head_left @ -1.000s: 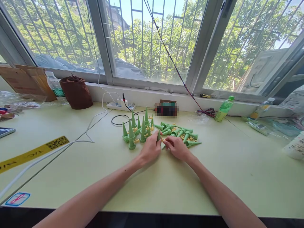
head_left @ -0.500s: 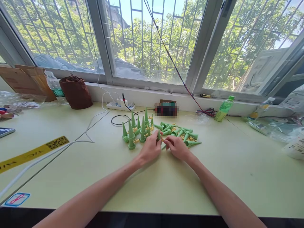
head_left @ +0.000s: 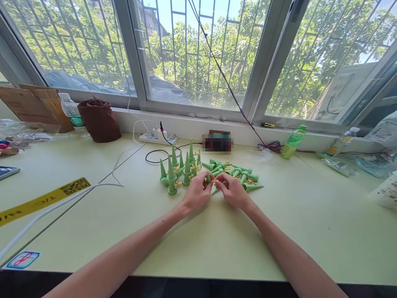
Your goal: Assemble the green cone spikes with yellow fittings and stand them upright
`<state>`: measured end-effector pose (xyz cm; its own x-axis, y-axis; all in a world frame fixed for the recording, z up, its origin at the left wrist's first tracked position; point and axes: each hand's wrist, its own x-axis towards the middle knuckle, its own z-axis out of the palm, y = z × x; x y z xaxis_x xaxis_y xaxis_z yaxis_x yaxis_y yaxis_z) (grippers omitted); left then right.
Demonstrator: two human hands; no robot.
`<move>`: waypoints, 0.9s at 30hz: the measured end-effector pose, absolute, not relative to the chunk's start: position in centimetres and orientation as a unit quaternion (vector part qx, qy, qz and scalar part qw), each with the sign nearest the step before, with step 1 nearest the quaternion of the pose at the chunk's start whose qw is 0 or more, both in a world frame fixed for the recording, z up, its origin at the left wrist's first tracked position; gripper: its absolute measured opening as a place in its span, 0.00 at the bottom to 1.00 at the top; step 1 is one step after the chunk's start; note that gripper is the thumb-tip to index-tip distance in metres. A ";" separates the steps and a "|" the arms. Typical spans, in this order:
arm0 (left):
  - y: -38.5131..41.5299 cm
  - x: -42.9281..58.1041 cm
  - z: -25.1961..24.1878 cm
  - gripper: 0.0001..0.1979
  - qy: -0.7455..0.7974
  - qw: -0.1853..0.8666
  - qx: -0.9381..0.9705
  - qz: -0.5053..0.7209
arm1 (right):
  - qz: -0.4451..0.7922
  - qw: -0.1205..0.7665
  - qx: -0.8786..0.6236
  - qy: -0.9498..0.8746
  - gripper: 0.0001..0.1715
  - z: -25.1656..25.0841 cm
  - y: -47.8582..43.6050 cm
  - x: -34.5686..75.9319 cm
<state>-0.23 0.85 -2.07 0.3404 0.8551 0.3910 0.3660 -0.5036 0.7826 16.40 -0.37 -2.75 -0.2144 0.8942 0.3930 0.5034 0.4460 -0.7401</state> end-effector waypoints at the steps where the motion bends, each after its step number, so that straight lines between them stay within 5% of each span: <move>1: 0.8 -0.2 -2.0 0.04 0.398 0.296 0.763 0.414 | 0.235 0.419 -0.468 -0.741 0.11 -2.8 -0.4 16.4; 27: 0.7 -0.4 -2.2 0.10 0.300 0.139 0.813 0.480 | 0.248 0.503 -0.446 -0.697 0.18 -1.8 -1.1 16.1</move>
